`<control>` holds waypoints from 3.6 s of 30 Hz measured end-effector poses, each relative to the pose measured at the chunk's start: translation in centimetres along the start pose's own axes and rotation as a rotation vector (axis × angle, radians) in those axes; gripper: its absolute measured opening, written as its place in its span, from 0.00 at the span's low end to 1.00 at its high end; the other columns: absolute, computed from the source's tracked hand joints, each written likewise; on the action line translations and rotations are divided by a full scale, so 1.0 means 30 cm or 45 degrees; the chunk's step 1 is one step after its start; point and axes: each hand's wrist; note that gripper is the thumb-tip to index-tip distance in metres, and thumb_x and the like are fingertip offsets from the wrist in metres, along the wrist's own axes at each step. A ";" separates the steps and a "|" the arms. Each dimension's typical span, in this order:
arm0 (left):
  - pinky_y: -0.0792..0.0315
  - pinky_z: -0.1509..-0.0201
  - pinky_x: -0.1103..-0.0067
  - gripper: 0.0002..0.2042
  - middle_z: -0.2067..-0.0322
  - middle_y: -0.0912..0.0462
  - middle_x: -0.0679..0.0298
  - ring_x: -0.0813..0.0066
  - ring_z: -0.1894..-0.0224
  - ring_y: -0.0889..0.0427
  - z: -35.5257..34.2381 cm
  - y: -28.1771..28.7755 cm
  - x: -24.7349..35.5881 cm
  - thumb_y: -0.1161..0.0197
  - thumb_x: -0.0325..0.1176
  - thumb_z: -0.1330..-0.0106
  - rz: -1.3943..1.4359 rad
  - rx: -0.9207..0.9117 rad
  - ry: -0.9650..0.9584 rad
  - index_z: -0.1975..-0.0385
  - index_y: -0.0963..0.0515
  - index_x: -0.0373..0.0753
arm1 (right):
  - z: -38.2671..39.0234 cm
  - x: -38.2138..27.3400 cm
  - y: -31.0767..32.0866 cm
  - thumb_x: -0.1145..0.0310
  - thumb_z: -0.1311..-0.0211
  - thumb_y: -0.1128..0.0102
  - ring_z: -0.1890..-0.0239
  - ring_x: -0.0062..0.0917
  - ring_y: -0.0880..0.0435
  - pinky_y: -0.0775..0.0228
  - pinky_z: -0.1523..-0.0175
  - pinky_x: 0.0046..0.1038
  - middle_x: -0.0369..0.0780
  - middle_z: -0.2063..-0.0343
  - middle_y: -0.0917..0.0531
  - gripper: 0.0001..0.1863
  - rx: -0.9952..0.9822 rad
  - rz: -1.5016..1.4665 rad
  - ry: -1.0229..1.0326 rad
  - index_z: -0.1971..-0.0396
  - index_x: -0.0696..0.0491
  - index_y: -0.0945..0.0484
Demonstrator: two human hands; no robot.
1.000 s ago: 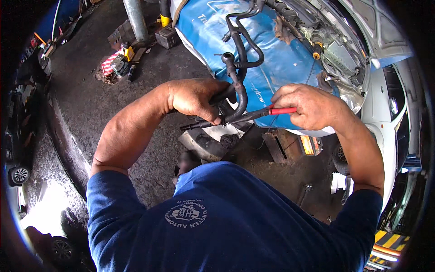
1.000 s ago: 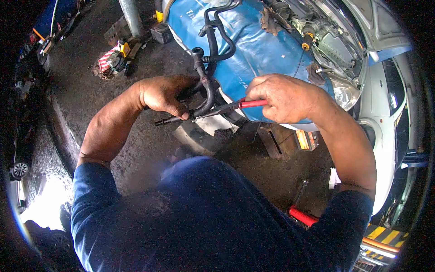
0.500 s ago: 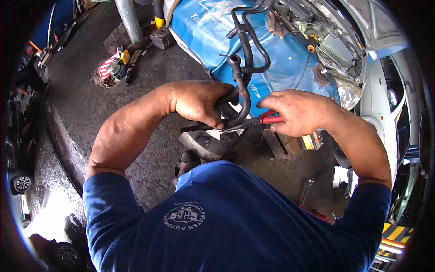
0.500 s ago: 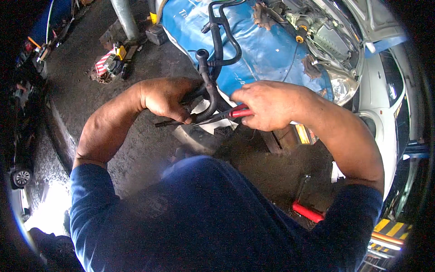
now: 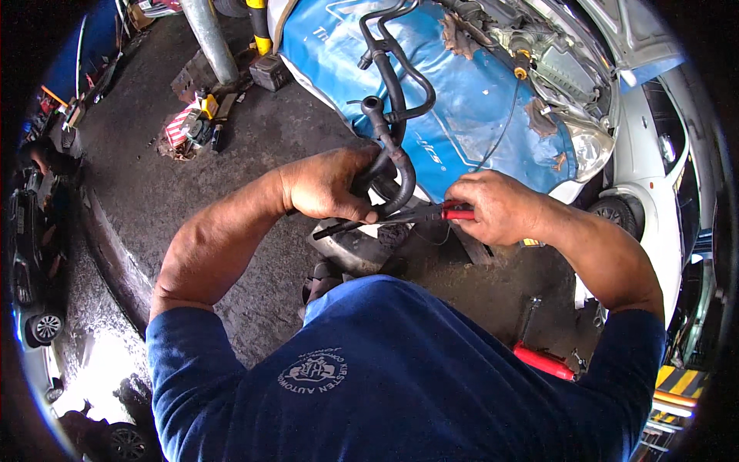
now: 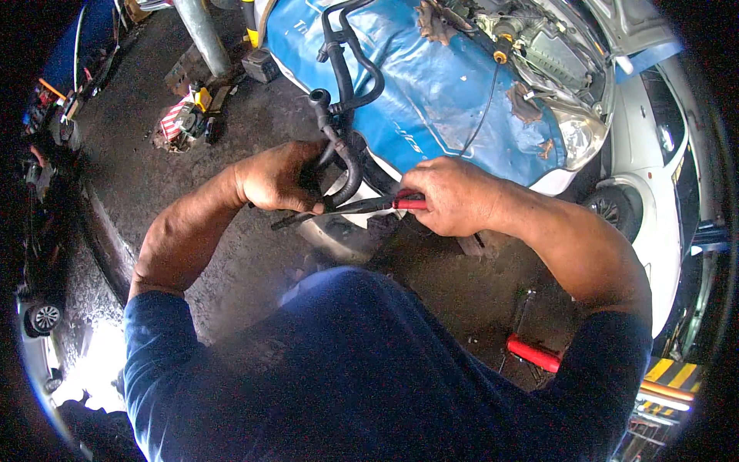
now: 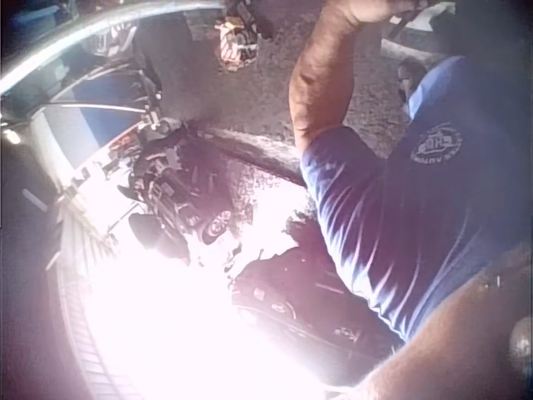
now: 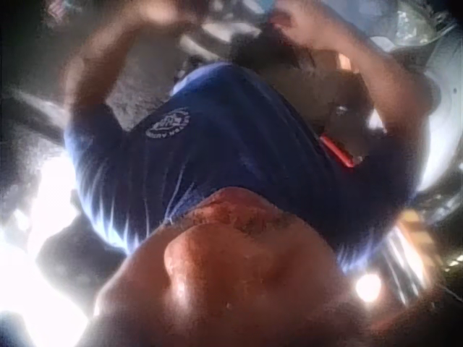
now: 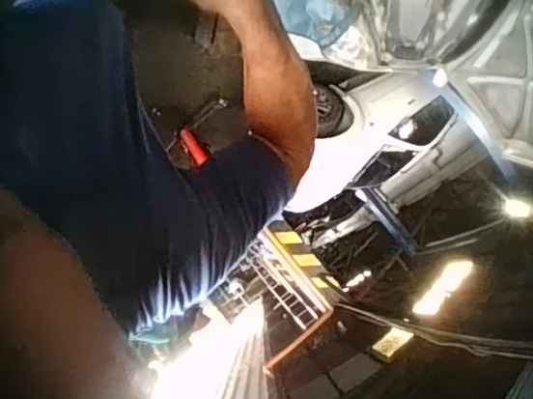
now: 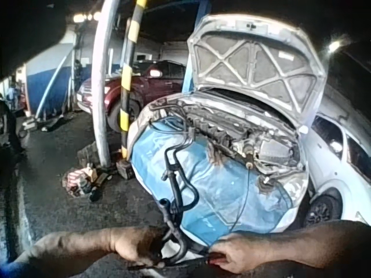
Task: The person pulls a black rubber hose assembly away from an engine, uses pliers to detach a segment from a metal pipe, and holds the detached components.
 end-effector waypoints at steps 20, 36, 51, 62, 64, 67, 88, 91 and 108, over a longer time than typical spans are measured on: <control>0.27 0.53 0.73 0.32 0.64 0.19 0.54 0.66 0.60 0.19 -0.005 -0.051 -0.074 0.27 0.36 0.50 -0.072 0.074 0.135 0.46 0.34 0.32 | -0.016 0.040 -0.017 0.69 0.54 0.38 0.62 0.40 0.20 0.26 0.57 0.38 0.43 0.66 0.22 0.16 0.156 0.261 0.117 0.62 0.52 0.23; 0.25 0.61 0.76 0.34 0.69 0.19 0.60 0.73 0.67 0.19 -0.004 -0.043 -0.043 0.29 0.35 0.47 0.150 -0.068 0.259 0.42 0.38 0.38 | -0.026 0.059 0.007 0.71 0.54 0.40 0.63 0.41 0.20 0.27 0.58 0.40 0.45 0.68 0.21 0.13 -0.133 -0.049 0.057 0.65 0.55 0.23; 0.30 0.47 0.70 0.33 0.56 0.21 0.50 0.61 0.51 0.22 -0.072 -0.033 -0.079 0.29 0.40 0.48 0.027 -0.080 0.087 0.45 0.34 0.32 | -0.093 0.045 0.086 0.69 0.51 0.42 0.59 0.43 0.21 0.28 0.52 0.40 0.48 0.66 0.21 0.13 -0.250 0.167 0.076 0.65 0.58 0.25; 0.31 0.44 0.69 0.33 0.53 0.22 0.50 0.60 0.48 0.24 -0.085 -0.039 -0.073 0.28 0.38 0.49 -0.018 -0.080 0.158 0.45 0.34 0.32 | -0.066 0.047 0.010 0.68 0.51 0.41 0.61 0.41 0.20 0.27 0.55 0.40 0.46 0.67 0.21 0.11 -0.118 0.234 0.061 0.67 0.56 0.25; 0.30 0.46 0.69 0.33 0.55 0.21 0.51 0.61 0.50 0.22 -0.079 -0.051 -0.068 0.28 0.37 0.49 -0.036 -0.103 0.208 0.45 0.34 0.33 | -0.061 0.027 0.000 0.69 0.52 0.40 0.62 0.42 0.20 0.27 0.55 0.40 0.45 0.67 0.21 0.12 -0.028 0.364 0.068 0.67 0.55 0.24; 0.27 0.51 0.70 0.32 0.60 0.20 0.53 0.63 0.55 0.20 -0.071 -0.047 -0.035 0.28 0.37 0.49 0.009 -0.192 0.245 0.45 0.35 0.34 | -0.073 0.038 0.024 0.70 0.54 0.41 0.62 0.43 0.20 0.27 0.56 0.40 0.46 0.67 0.21 0.11 -0.191 0.207 0.032 0.68 0.56 0.24; 0.27 0.50 0.65 0.35 0.52 0.23 0.46 0.54 0.50 0.21 -0.024 -0.004 -0.008 0.31 0.37 0.45 -0.176 0.100 0.200 0.40 0.39 0.32 | -0.068 0.089 -0.055 0.72 0.57 0.42 0.63 0.44 0.21 0.28 0.57 0.39 0.48 0.69 0.22 0.15 -0.054 -0.192 -0.011 0.64 0.58 0.23; 0.25 0.56 0.65 0.35 0.63 0.18 0.47 0.49 0.59 0.19 0.027 -0.047 -0.017 0.33 0.38 0.46 -0.585 0.341 -0.002 0.39 0.41 0.34 | -0.078 0.087 -0.073 0.72 0.57 0.41 0.63 0.44 0.21 0.28 0.58 0.39 0.48 0.69 0.22 0.16 0.010 -0.193 -0.042 0.64 0.58 0.24; 0.26 0.55 0.62 0.36 0.61 0.21 0.46 0.46 0.58 0.21 0.122 -0.083 -0.042 0.34 0.31 0.58 -0.680 0.280 0.185 0.43 0.35 0.34 | -0.145 0.015 -0.032 0.72 0.56 0.43 0.67 0.44 0.19 0.28 0.62 0.38 0.49 0.72 0.19 0.12 -0.360 -0.333 -0.063 0.68 0.59 0.23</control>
Point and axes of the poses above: each hand's wrist, its own z-axis away from the middle knuckle, its own y-axis out of the back of the hand, x = y × z
